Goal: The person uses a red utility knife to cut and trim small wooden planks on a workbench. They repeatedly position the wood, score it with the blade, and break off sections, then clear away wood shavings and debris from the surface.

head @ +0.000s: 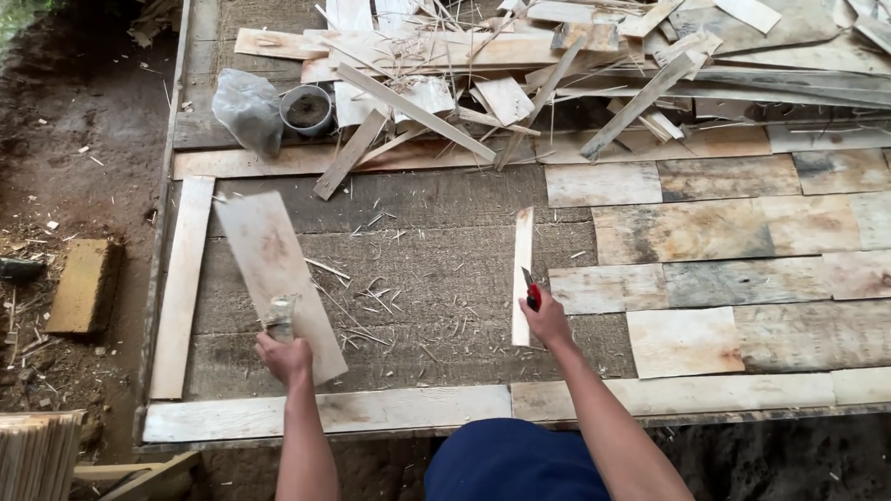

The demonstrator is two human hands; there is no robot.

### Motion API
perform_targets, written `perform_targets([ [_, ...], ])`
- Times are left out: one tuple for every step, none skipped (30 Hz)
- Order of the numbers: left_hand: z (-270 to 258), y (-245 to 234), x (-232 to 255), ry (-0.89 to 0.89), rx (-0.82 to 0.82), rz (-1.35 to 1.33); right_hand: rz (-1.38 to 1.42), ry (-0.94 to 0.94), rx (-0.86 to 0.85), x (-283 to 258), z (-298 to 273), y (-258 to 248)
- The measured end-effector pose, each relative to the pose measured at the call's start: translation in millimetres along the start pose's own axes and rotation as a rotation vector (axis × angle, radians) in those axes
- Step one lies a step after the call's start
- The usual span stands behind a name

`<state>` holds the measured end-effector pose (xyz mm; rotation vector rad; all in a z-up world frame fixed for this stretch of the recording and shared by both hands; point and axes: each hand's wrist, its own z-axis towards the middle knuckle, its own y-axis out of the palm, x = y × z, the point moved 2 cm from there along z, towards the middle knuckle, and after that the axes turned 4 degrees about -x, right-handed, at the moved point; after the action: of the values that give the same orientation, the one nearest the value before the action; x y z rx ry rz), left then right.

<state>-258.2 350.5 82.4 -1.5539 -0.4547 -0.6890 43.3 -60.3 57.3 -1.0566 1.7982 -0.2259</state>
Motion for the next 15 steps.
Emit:
perform_targets([
  [0,-4,11,-0.003,0.001,-0.003,-0.003,-0.002,0.0,2,-2,-10],
  [-6,-11,15,-0.018,0.006,-0.051,-0.061,-0.05,0.009,8,-10,-17],
  [-11,-18,20,-0.033,0.011,-0.1,-0.118,-0.098,0.018,15,-18,-24],
  [-18,-19,18,-0.035,0.016,-0.099,-0.118,-0.102,0.014,27,-18,-23],
  [-24,-19,16,-0.027,0.01,-0.149,-0.149,-0.15,0.02,39,-18,-22],
  [-34,-23,10,-0.021,0.0,-0.194,-0.18,-0.193,0.023,55,-23,-19],
  [-45,-30,12,-0.025,0.003,-0.189,-0.18,-0.192,0.016,59,-19,-23],
  [-58,-33,14,-0.034,-0.02,-0.238,-0.279,-0.264,0.024,66,-16,-30],
  [-71,-35,17,-0.043,-0.042,-0.287,-0.376,-0.335,0.031,72,-13,-36],
  [-92,-36,21,-0.045,-0.043,-0.286,-0.378,-0.335,0.03,75,-12,-45],
  [-112,-38,25,-0.062,-0.051,-0.31,-0.406,-0.347,0.007,77,-12,-52],
  [-131,-41,28,-0.08,-0.056,-0.334,-0.433,-0.362,-0.018,77,-10,-57],
  [-144,-38,20,-0.082,-0.052,-0.332,-0.433,-0.365,-0.022,84,-5,-62],
  [-159,-36,11,-0.106,-0.074,-0.359,-0.493,-0.396,-0.026,90,-1,-67],
  [-173,-33,3,-0.131,-0.096,-0.387,-0.552,-0.427,-0.03,96,3,-71],
])
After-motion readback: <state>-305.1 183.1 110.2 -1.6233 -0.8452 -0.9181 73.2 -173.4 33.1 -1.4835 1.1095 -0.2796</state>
